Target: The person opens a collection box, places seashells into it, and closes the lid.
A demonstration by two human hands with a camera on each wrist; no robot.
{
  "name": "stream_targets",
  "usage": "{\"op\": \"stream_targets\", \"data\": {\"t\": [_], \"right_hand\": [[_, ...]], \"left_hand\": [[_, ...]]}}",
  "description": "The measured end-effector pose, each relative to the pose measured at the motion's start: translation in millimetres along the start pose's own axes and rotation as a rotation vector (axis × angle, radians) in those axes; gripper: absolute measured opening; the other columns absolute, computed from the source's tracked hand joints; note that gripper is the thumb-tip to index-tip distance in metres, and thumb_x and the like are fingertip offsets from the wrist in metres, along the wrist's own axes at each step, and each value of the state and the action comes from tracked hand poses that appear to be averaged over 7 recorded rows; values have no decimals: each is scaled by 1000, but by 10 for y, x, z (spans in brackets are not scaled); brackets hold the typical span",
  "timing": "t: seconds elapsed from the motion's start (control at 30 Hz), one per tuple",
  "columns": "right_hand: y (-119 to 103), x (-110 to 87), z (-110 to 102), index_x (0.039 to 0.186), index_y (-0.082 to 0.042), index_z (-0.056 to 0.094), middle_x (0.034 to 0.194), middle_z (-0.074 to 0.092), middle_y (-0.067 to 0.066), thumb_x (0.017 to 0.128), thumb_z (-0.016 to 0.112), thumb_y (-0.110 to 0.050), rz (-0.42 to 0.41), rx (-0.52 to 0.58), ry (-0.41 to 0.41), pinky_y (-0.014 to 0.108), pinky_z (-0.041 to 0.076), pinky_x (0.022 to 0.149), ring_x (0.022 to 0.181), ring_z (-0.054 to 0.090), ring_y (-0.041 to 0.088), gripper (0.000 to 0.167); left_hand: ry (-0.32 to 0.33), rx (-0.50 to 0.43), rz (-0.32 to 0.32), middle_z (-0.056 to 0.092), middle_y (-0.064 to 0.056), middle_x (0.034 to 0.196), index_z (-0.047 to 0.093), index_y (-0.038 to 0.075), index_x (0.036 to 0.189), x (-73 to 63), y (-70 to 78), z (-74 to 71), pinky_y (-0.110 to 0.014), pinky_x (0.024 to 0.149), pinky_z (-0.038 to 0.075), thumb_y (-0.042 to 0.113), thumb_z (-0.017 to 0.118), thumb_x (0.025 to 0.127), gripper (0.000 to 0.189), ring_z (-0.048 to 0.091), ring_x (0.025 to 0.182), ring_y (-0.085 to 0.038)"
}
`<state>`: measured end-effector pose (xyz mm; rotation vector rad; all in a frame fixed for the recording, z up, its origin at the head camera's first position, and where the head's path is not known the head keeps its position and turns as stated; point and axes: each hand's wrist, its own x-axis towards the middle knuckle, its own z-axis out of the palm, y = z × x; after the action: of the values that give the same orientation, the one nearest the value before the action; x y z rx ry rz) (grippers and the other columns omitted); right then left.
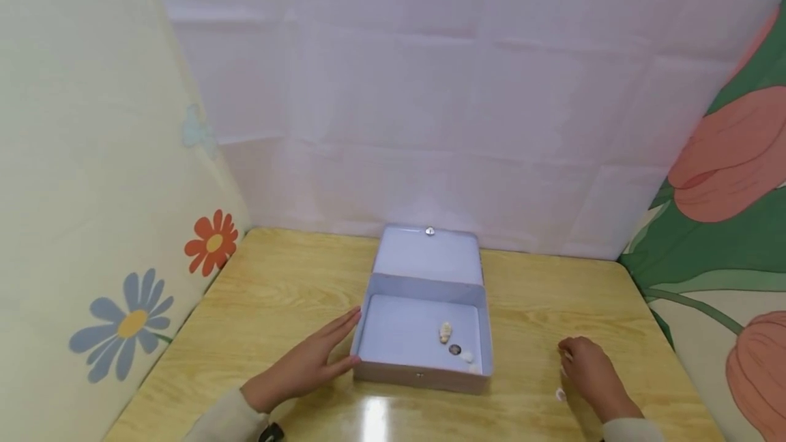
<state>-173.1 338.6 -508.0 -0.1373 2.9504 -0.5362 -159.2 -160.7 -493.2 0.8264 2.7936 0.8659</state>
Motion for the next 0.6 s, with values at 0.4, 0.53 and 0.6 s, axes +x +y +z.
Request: {"op": "stream_targets", "data": {"t": [0.4, 0.53, 0.6], "right_hand": [[-18, -6, 20, 100, 9, 67, 94, 67, 21, 87, 63, 5, -23, -6, 27, 56, 53, 79, 91, 63, 43, 15], [-32, -1, 25, 101, 9, 67, 96, 67, 22, 89, 62, 6, -22, -12, 35, 56, 52, 80, 93, 63, 43, 14], [-42, -1, 27, 101, 8, 67, 97, 67, 22, 89, 62, 6, -26, -8, 47, 56, 52, 81, 94, 63, 43, 14]], "left_hand": [[6, -6, 8, 18, -6, 161, 24, 7, 154, 1, 1, -5, -46, 114, 28, 49, 55, 97, 78, 26, 143, -27], [11, 2, 11, 18, -5, 161, 25, 7, 154, -5, -2, 3, -47, 114, 29, 51, 53, 97, 77, 27, 143, -28], [13, 4, 12, 19, -5, 161, 25, 7, 154, -7, -2, 4, -47, 114, 29, 52, 52, 97, 78, 27, 143, -28]]}}
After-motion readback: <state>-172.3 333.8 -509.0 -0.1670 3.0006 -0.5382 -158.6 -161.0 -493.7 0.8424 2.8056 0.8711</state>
